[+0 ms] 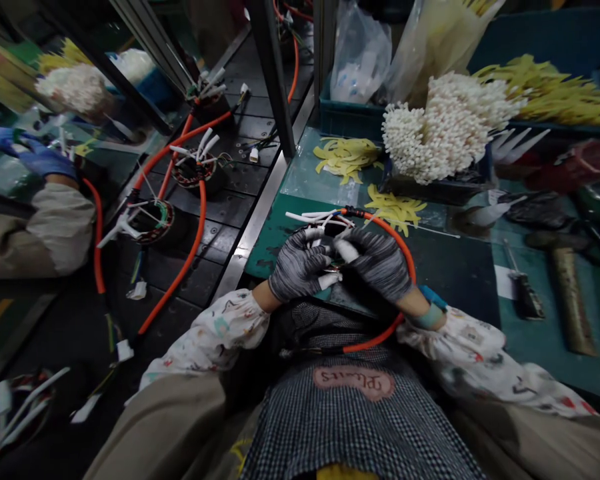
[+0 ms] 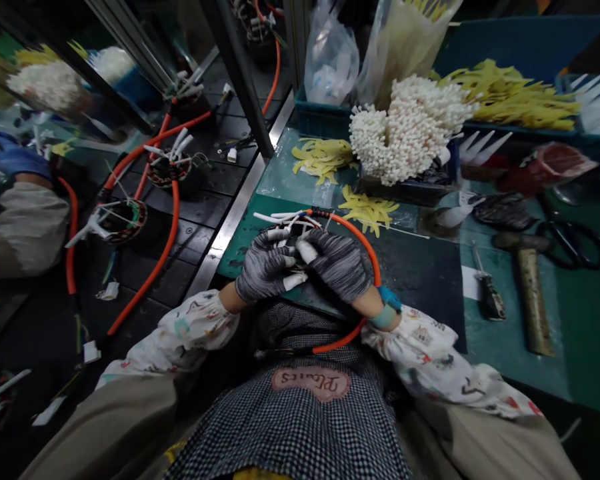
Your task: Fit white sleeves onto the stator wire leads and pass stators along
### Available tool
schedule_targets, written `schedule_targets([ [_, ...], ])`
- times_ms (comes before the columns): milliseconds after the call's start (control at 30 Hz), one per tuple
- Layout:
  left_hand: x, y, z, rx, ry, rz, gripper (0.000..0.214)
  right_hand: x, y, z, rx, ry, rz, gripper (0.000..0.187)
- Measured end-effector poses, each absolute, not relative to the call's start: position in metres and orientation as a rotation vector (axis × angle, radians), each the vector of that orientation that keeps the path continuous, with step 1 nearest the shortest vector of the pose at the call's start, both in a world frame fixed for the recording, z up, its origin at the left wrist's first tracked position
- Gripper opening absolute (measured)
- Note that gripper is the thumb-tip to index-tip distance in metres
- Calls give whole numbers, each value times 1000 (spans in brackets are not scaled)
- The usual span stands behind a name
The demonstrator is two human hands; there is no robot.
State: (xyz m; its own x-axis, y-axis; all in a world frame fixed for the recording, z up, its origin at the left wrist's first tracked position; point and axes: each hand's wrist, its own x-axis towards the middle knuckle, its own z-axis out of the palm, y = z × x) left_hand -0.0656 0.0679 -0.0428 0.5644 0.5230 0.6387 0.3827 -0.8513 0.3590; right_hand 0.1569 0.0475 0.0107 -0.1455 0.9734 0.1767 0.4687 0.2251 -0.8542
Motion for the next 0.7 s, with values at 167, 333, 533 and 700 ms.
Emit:
schedule_targets([
  [167, -64, 68, -43, 2591, 801, 1186, 20, 168, 54, 11, -1077, -1595, 1167, 26],
  [333, -64, 70, -46, 2510, 795, 1175, 17, 176, 54, 8, -1051, -1611, 1155, 21],
  [533, -64, 69, -47, 2406, 800, 1189, 17, 173, 51, 0, -1000, -1614, 1167, 16],
  [700, -65, 68, -46, 2359, 778, 1102, 18, 178, 41, -12, -913, -1863, 1013, 15],
])
